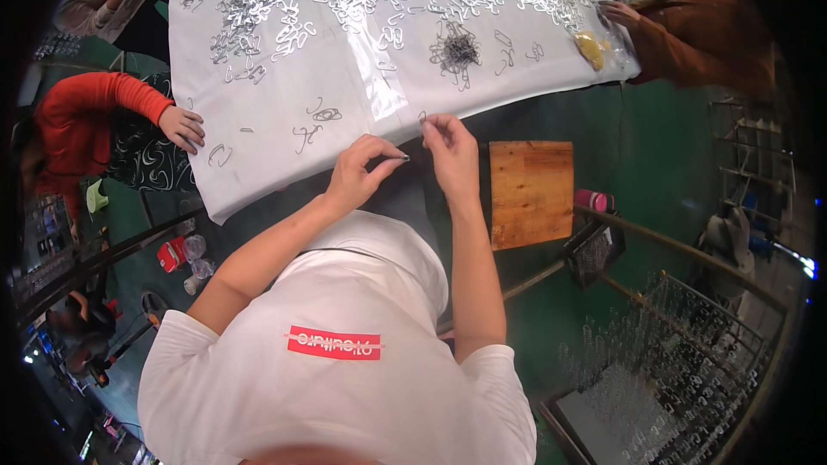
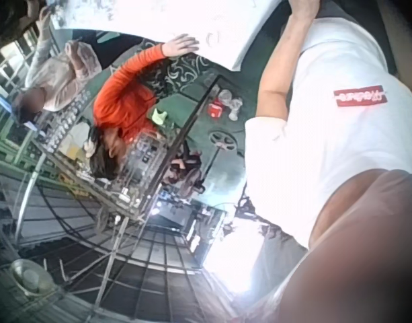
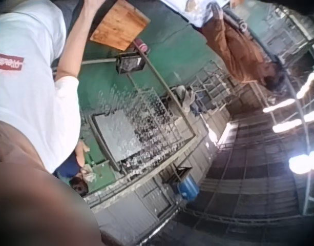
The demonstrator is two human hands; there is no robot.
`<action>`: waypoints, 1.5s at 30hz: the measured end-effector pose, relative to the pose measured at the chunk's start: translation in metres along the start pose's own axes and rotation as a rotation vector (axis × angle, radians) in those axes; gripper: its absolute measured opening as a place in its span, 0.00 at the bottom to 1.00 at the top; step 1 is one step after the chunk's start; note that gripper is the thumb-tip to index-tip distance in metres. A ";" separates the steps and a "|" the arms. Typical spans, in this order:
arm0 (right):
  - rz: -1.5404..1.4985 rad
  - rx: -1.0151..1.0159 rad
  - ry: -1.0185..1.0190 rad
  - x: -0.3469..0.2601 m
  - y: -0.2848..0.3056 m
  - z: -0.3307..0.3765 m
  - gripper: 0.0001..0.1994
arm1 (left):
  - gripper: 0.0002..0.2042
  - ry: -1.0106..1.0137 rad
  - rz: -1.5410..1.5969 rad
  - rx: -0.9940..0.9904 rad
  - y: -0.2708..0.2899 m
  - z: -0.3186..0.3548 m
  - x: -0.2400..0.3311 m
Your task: The person picks small metal clips and fasteners from a white table and links them together by hand. They repeatedly move between the table and a hanging metal rack to attach the assembled pieces. Other workers are present at the same table performing similar assembly.
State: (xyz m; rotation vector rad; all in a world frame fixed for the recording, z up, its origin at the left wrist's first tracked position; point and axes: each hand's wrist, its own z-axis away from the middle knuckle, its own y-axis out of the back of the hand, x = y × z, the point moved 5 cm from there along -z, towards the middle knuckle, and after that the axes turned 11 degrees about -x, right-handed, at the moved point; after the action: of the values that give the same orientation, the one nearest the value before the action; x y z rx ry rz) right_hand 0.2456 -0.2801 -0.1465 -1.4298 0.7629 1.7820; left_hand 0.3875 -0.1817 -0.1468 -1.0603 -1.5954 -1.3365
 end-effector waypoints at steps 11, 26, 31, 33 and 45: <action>-0.143 0.156 0.078 -0.004 -0.015 0.058 0.05 | 0.05 -0.093 -0.049 0.023 -0.007 -0.003 0.010; -0.130 0.261 0.194 0.000 -0.003 0.048 0.02 | 0.09 -0.189 -0.065 -0.025 -0.019 -0.026 0.005; -0.061 0.235 0.214 -0.004 0.004 0.050 0.03 | 0.14 -0.132 -0.354 0.105 0.012 -0.075 -0.064; -0.018 0.192 0.189 -0.004 0.006 0.049 0.04 | 0.13 -0.119 -0.596 0.186 0.023 -0.102 -0.093; 0.050 0.247 0.184 0.008 -0.002 0.041 0.03 | 0.09 0.178 -0.196 -0.037 0.019 -0.111 -0.076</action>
State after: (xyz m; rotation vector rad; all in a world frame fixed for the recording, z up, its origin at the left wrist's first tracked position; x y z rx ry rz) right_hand 0.2236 -0.2439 -0.1457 -1.4297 1.0835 1.5439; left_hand 0.4370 -0.2985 -0.1955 -0.7976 -1.5770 -1.5496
